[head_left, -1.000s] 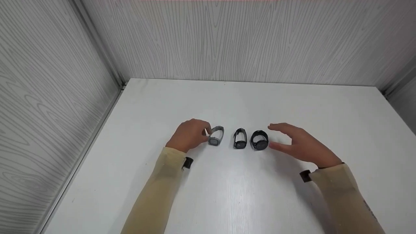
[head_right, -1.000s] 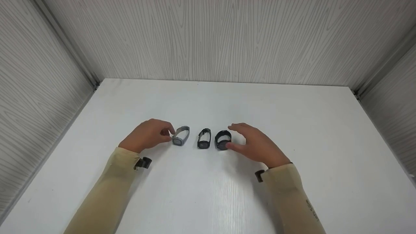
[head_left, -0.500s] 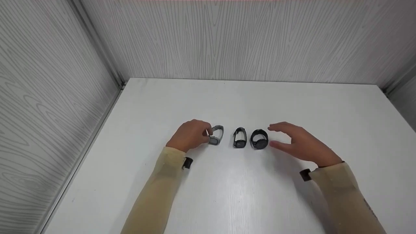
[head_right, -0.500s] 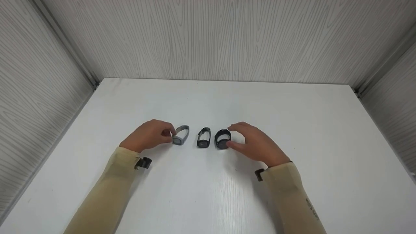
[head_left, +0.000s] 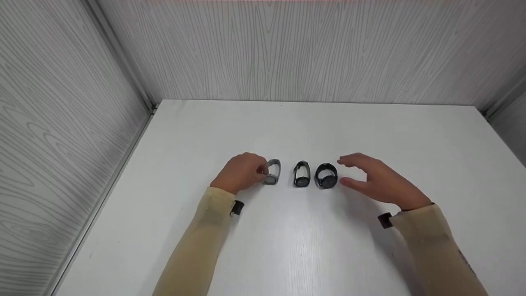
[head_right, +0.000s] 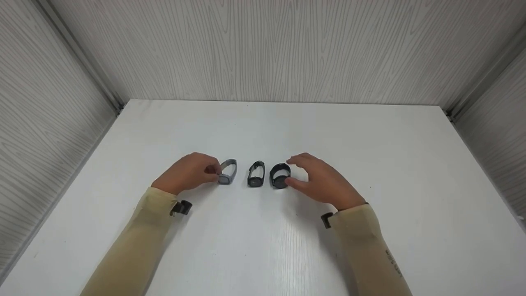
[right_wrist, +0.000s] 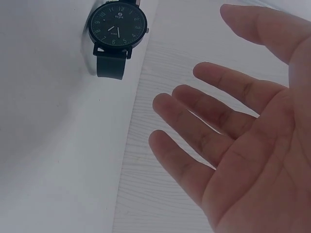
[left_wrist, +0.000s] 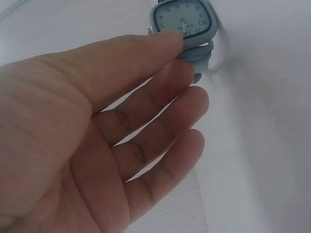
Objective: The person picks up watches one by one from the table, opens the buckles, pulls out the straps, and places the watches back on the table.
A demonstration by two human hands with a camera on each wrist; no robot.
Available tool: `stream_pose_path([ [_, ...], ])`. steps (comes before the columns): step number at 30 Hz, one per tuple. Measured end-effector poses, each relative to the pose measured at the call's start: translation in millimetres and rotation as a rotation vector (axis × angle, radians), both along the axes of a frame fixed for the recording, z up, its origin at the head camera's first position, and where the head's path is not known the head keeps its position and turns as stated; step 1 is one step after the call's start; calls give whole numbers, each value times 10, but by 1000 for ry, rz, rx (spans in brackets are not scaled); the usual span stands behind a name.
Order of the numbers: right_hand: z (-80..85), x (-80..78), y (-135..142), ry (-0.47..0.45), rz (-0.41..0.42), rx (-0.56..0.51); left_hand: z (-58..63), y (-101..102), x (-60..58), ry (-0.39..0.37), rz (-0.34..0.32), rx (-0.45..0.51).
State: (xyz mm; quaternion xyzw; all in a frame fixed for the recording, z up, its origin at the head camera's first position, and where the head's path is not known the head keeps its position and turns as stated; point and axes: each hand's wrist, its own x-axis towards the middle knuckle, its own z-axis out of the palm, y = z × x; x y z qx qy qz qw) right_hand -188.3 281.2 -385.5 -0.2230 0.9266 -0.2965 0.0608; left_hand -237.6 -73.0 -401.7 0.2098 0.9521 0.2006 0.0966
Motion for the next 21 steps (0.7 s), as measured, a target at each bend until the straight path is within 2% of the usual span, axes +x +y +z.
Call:
stream_pose_path([
  [13, -30, -11, 2, -9, 3, 3, 22, 17, 3, 64, -33, 37],
  [17, -25, -4, -7, -20, -4, 6, 95, 6, 22, 117, -42, 52],
  [21, -7, 4, -22, -25, -14, 12, 222, -5, 57, 203, -64, 76],
])
